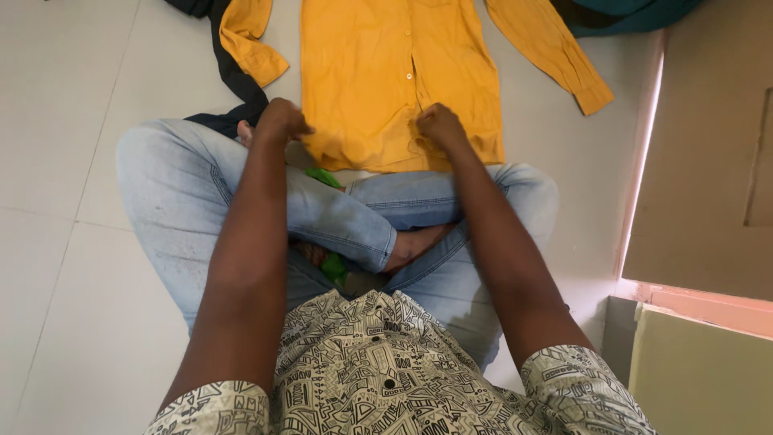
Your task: The person sits on the floor and lays out a yellow long-sleeved shirt. They smooth the fabric and then proceed to button the shirt from the bottom to the top. Finally, they flip the shirt over to show the back.
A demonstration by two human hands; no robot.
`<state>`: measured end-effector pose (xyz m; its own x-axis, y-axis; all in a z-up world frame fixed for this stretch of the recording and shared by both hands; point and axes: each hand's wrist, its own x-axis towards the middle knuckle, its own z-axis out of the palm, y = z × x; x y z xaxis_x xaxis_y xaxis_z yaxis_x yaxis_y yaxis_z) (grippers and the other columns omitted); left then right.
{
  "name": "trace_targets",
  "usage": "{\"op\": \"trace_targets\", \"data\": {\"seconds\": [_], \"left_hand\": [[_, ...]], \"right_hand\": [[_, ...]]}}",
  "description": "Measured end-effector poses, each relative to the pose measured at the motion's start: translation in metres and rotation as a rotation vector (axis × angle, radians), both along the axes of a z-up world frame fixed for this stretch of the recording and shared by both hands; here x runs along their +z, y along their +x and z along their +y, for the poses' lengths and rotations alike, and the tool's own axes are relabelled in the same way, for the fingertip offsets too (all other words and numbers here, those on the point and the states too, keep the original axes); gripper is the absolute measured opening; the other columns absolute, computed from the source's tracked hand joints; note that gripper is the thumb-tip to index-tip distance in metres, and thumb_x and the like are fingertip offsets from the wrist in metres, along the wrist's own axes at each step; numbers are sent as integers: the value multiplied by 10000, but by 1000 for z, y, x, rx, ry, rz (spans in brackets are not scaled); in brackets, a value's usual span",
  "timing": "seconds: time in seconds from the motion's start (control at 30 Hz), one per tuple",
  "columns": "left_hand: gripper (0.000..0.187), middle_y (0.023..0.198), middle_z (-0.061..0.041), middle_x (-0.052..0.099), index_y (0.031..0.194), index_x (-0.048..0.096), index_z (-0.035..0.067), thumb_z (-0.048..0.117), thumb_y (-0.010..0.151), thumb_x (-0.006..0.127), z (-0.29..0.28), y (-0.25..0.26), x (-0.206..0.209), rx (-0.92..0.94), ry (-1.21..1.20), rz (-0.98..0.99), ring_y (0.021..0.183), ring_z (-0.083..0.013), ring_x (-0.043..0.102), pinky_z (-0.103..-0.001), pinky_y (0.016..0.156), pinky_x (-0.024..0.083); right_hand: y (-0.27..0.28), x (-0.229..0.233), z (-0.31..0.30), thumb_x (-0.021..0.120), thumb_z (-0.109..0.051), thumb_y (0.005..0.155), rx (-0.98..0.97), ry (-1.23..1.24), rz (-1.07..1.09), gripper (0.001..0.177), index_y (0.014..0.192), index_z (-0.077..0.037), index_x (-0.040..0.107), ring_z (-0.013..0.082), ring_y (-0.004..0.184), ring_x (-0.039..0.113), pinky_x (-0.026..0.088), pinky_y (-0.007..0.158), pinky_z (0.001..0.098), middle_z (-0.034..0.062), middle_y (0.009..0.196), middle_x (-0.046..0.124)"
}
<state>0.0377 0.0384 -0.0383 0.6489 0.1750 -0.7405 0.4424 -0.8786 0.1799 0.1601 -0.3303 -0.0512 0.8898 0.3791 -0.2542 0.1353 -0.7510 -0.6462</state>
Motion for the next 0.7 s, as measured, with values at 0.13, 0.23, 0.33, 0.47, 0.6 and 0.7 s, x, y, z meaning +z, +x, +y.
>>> {"op": "trace_targets", "data": {"seconds": [0.13, 0.23, 0.33, 0.47, 0.6, 0.7], "left_hand": [[300, 1165, -209, 673, 1105, 659, 46, 209, 858, 706, -4, -32, -15, 508, 263, -423, 1073, -379, 661, -440, 843, 537], [373, 1193, -208, 657, 1221, 599, 30, 234, 914, 660, -31, -39, -8, 433, 497, -613, 1089, -386, 644, -487, 854, 532], [367, 1207, -141, 635, 1181, 630, 68, 209, 849, 701, -69, -42, 10, 206, 628, -782, 1135, -353, 585, -528, 839, 518], [349, 1170, -147, 615, 1091, 638, 67, 178, 771, 719, -104, -48, 36, -59, 285, -950, 1098, -359, 564, -526, 803, 510], [210, 1134, -122, 629, 1086, 657, 91, 107, 880, 691, -141, -46, 53, -282, 23, -1089, 1110, -348, 601, -512, 890, 515], [334, 1061, -154, 633, 1007, 647, 30, 168, 722, 756, -175, -44, 58, -473, -130, -1091, 1049, -377, 612, -519, 826, 519]], "right_hand": [[-27, 39, 14, 809, -438, 779, 102, -257, -140, 443, 1064, -130, 667, 345, 980, 679, 529, 801, 479, 129, 1037, 715], [-37, 67, 17, 786, -390, 777, 153, -405, -97, 372, 1044, -141, 714, 358, 1043, 680, 539, 859, 495, 133, 1116, 719], [-37, 83, 12, 750, -344, 808, 181, -493, -81, 324, 1050, -129, 744, 371, 1065, 690, 552, 884, 504, 146, 1142, 729], [-28, 80, -2, 783, -360, 807, 125, -533, -67, 409, 1076, -59, 711, 398, 1094, 668, 544, 909, 510, 193, 1178, 693], [-19, 44, -17, 695, -184, 879, 126, -398, -238, 297, 1141, -56, 638, 474, 1018, 661, 549, 852, 545, 263, 1242, 588], [-10, 36, -25, 701, -84, 819, 109, -328, -143, 386, 1188, -115, 591, 485, 1001, 651, 543, 867, 532, 275, 1262, 522]]}}
